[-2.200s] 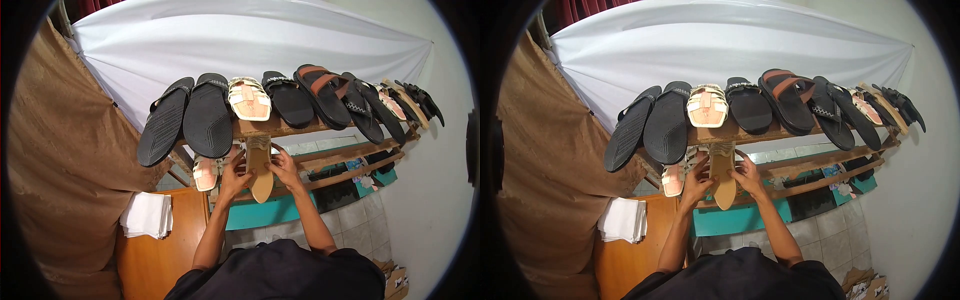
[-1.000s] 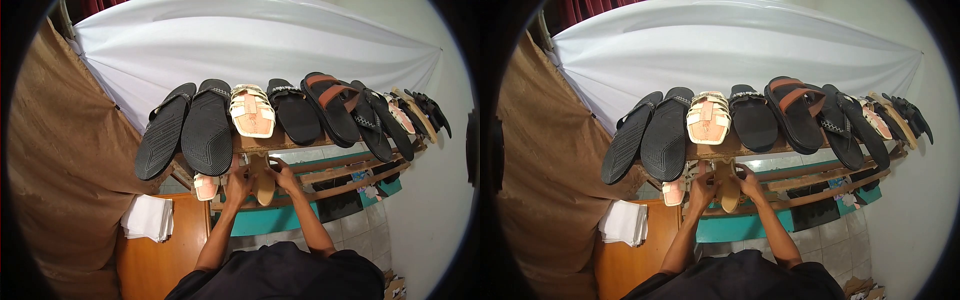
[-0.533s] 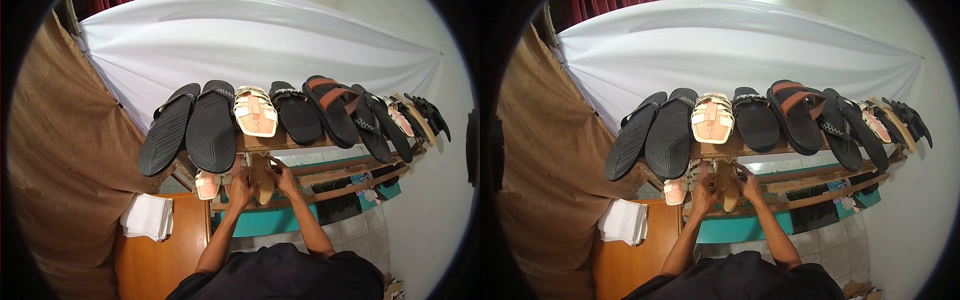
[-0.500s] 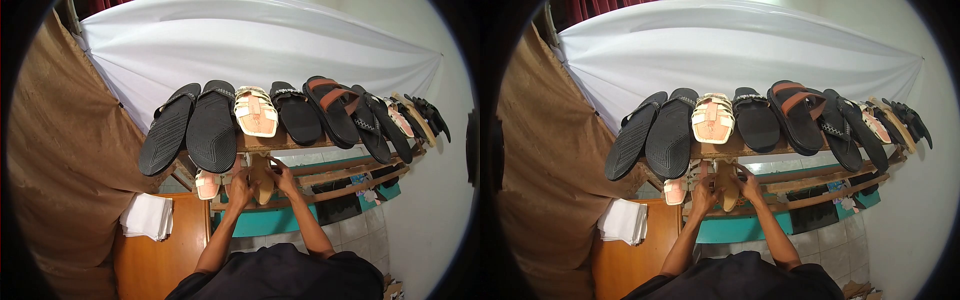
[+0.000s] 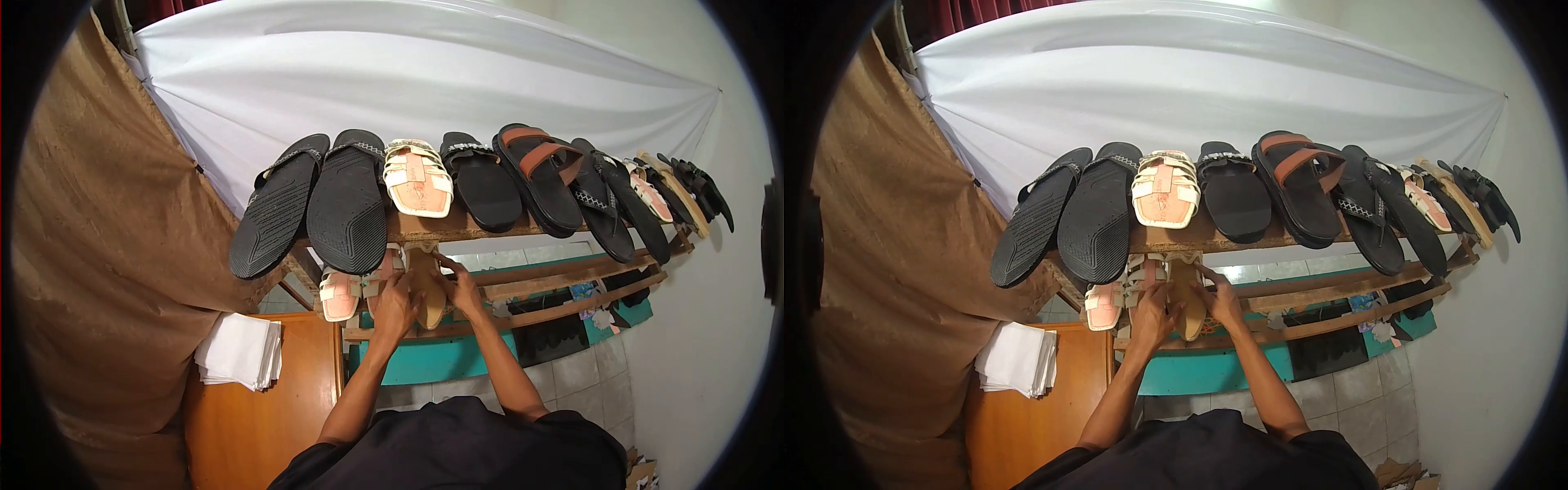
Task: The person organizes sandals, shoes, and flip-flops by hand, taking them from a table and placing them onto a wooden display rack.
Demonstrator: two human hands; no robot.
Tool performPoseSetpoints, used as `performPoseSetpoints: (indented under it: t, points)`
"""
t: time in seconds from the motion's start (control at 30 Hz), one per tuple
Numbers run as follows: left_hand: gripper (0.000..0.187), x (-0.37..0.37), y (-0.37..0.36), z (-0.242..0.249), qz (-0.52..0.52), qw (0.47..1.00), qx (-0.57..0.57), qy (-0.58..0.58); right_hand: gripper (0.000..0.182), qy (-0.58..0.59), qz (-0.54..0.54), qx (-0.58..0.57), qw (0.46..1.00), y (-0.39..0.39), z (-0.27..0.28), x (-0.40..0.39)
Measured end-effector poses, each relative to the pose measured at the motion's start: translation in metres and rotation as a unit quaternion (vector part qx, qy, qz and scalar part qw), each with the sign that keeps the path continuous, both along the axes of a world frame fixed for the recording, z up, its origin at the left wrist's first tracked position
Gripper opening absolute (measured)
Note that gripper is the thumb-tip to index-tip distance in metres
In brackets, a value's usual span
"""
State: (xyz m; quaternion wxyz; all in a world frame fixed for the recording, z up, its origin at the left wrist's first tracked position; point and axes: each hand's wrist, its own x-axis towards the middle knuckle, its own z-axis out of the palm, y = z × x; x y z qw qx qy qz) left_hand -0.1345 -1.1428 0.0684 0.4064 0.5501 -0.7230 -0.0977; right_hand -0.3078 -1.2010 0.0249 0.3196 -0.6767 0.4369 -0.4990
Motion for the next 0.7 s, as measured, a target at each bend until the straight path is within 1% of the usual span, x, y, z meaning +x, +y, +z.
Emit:
performPoseSetpoints:
  t: [0.03,0.1,0.17,0.23,0.27,0.3,0.33,0.4,0.43,0.5,0.53,0.57,0.6,0.63,0.67,0.7]
  points:
    - [0.051,0.0,0.001,-0.002,0.004,1.0,0.021,-0.002,0.046,0.001,0.001,-0.001,1.0,0.002,0.001,0.001]
    - [0.05,-0.002,0.004,-0.003,0.009,0.999,0.038,-0.003,0.044,0.077,-0.045,-0.014,0.996,0.01,0.007,0.002]
    - [0.052,-0.003,0.009,-0.002,0.056,0.992,0.051,-0.101,0.044,0.083,-0.054,-0.016,0.995,0.015,0.012,0.003]
    - [0.055,-0.002,0.01,-0.005,0.053,0.991,0.057,-0.107,0.044,0.087,-0.065,-0.018,0.994,0.018,0.014,0.005]
    - [0.058,-0.002,0.011,-0.007,0.05,0.99,0.066,-0.113,0.044,0.12,-0.076,-0.028,0.989,0.018,0.015,0.005]
    - [0.058,-0.002,0.011,-0.008,0.05,0.99,0.066,-0.112,0.043,0.154,-0.087,-0.039,0.983,0.019,0.015,0.005]
    - [0.059,-0.001,0.011,-0.009,0.045,0.991,0.068,-0.105,0.043,0.156,-0.087,-0.039,0.983,0.019,0.013,0.005]
    - [0.06,0.0,0.015,-0.012,0.04,0.992,0.068,-0.094,0.042,0.147,-0.09,-0.113,0.978,0.019,0.013,0.007]
    - [0.059,0.001,0.018,-0.013,0.039,0.995,0.042,-0.077,0.042,0.15,-0.089,-0.118,0.978,0.021,0.015,0.006]
    - [0.059,0.007,0.024,-0.009,0.043,0.997,0.009,-0.057,0.04,0.184,-0.166,-0.13,0.96,0.031,0.022,0.007]
    - [0.059,0.01,0.032,-0.003,0.016,1.0,-0.012,-0.005,0.04,0.185,-0.163,-0.136,0.959,0.038,0.029,0.008]
    - [0.059,0.013,0.04,0.003,-0.011,0.998,-0.032,0.047,0.039,0.152,-0.16,-0.107,0.97,0.047,0.036,0.007]
    - [0.059,0.016,0.048,0.006,-0.008,0.998,-0.034,0.051,0.039,0.12,-0.155,-0.075,0.978,0.056,0.038,0.005]
    - [0.054,0.019,0.056,0.007,-0.036,0.983,0.041,0.174,0.037,0.082,-0.14,-0.058,0.985,0.064,0.037,0.005]
    - [0.05,0.022,0.063,0.006,-0.064,0.947,0.116,0.293,0.037,0.087,-0.138,-0.059,0.985,0.075,0.036,0.006]
    - [0.05,0.026,0.069,0.0,-0.062,0.945,0.114,0.299,0.037,0.068,-0.136,-0.064,0.986,0.088,0.039,0.009]
